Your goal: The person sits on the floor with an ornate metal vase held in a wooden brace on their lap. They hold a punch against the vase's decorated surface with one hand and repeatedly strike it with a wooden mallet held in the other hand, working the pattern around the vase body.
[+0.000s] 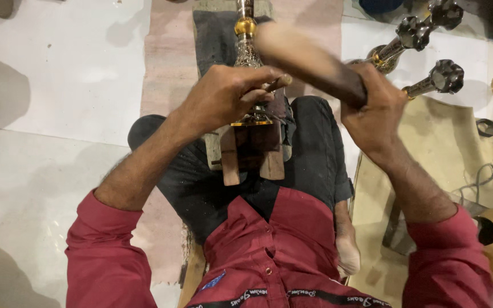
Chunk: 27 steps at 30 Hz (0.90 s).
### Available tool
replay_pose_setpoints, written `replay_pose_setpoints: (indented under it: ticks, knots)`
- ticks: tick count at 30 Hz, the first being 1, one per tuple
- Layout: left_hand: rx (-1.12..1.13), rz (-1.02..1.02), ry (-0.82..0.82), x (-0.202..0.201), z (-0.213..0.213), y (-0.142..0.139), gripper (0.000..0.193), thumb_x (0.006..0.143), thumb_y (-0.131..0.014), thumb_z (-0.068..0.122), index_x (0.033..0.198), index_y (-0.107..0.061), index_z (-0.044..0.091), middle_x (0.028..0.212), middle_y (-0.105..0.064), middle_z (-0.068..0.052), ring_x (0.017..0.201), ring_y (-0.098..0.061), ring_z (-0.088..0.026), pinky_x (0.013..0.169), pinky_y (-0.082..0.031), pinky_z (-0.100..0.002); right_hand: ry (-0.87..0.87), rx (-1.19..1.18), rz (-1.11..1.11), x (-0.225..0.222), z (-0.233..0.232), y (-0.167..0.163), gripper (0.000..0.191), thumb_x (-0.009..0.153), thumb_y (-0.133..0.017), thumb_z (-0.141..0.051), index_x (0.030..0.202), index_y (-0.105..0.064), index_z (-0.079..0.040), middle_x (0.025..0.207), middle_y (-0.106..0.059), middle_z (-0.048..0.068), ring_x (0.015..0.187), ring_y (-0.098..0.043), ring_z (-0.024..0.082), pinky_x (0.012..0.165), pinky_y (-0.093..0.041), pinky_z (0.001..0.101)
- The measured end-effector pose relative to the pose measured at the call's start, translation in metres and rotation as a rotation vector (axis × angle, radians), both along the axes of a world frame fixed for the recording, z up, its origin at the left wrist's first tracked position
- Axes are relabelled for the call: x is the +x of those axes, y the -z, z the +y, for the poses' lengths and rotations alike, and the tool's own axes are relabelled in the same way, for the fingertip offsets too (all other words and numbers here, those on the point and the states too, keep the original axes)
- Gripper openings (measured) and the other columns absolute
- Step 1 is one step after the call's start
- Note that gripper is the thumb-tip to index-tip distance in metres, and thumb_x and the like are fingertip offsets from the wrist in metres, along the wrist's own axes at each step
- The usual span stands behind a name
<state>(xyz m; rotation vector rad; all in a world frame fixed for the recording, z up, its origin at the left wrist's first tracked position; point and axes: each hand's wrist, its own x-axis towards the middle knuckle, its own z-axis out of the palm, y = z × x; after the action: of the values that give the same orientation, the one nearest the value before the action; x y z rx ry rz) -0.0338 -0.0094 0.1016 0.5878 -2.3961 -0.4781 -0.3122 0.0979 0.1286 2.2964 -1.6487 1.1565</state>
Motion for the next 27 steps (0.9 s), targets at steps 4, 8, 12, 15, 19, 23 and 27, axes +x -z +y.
replay_pose_setpoints:
  ticks: [4, 8, 12, 15, 19, 23, 27]
  knots:
    - [-0.005, 0.017, 0.017, 0.0, 0.001, -0.003, 0.031, 0.096, -0.078, 0.024, 0.124, -0.07, 0.014, 0.098, -0.078, -0.006, 0.083, -0.077, -0.019, 0.07, -0.064, -0.033, 0.076, 0.045, 0.143, -0.001, -0.001, -0.004, 0.03, 0.086, -0.074, 0.006, 0.113, -0.067, -0.004, 0.101, -0.073, 0.013, 0.091, -0.073, 0.026, 0.079, -0.058, 0.0376]
    - [-0.059, 0.034, 0.043, 0.002, 0.0, -0.006, 0.037, 0.096, -0.078, 0.02, 0.131, -0.07, 0.015, 0.103, -0.079, -0.006, 0.083, -0.077, -0.02, 0.07, -0.064, -0.034, 0.046, 0.072, 0.013, 0.003, 0.0, -0.005, 0.03, 0.09, -0.075, 0.006, 0.116, -0.065, -0.003, 0.095, -0.072, 0.012, 0.082, -0.072, 0.024, 0.071, -0.056, 0.037]
    - [0.01, -0.099, 0.003, 0.003, -0.002, -0.006, 0.04, 0.098, -0.077, 0.024, 0.136, -0.069, 0.017, 0.096, -0.078, -0.007, 0.078, -0.076, -0.021, 0.069, -0.062, -0.035, 0.104, 0.078, 0.159, 0.0, 0.004, -0.006, 0.025, 0.089, -0.077, 0.004, 0.11, -0.065, -0.003, 0.092, -0.072, 0.012, 0.081, -0.071, 0.025, 0.069, -0.054, 0.0391]
    - [0.015, 0.044, 0.067, 0.004, -0.002, -0.003, 0.036, 0.1, -0.074, 0.025, 0.135, -0.068, 0.018, 0.108, -0.078, -0.006, 0.086, -0.077, -0.019, 0.074, -0.064, -0.032, 0.02, 0.068, 0.04, -0.007, 0.002, -0.004, 0.024, 0.096, -0.076, 0.0, 0.115, -0.062, 0.0, 0.096, -0.071, 0.014, 0.085, -0.072, 0.022, 0.075, -0.055, 0.0384]
    - [0.128, -0.122, -0.028, 0.007, 0.0, 0.0, 0.021, 0.103, -0.075, 0.026, 0.122, -0.075, 0.02, 0.095, -0.08, -0.007, 0.076, -0.078, -0.017, 0.07, -0.064, -0.032, 0.082, -0.041, 0.33, -0.01, -0.004, 0.003, 0.018, 0.101, -0.078, 0.0, 0.114, -0.068, -0.007, 0.097, -0.075, 0.009, 0.081, -0.072, 0.02, 0.067, -0.054, 0.0353]
    - [0.015, 0.12, 0.064, 0.009, 0.002, -0.001, 0.027, 0.098, -0.077, 0.02, 0.123, -0.074, 0.01, 0.105, -0.078, -0.009, 0.085, -0.078, -0.022, 0.073, -0.065, -0.034, 0.003, 0.045, 0.06, -0.007, -0.002, 0.003, 0.022, 0.094, -0.072, 0.003, 0.114, -0.065, -0.003, 0.091, -0.071, 0.011, 0.081, -0.072, 0.022, 0.069, -0.055, 0.0363]
    - [0.029, 0.056, 0.051, 0.008, 0.001, -0.008, 0.023, 0.096, -0.077, 0.019, 0.118, -0.076, 0.01, 0.1, -0.078, -0.008, 0.082, -0.078, -0.022, 0.071, -0.065, -0.035, 0.059, 0.035, 0.187, -0.004, -0.001, -0.006, 0.023, 0.092, -0.074, 0.004, 0.113, -0.066, -0.004, 0.093, -0.071, 0.011, 0.082, -0.072, 0.023, 0.07, -0.055, 0.0381]
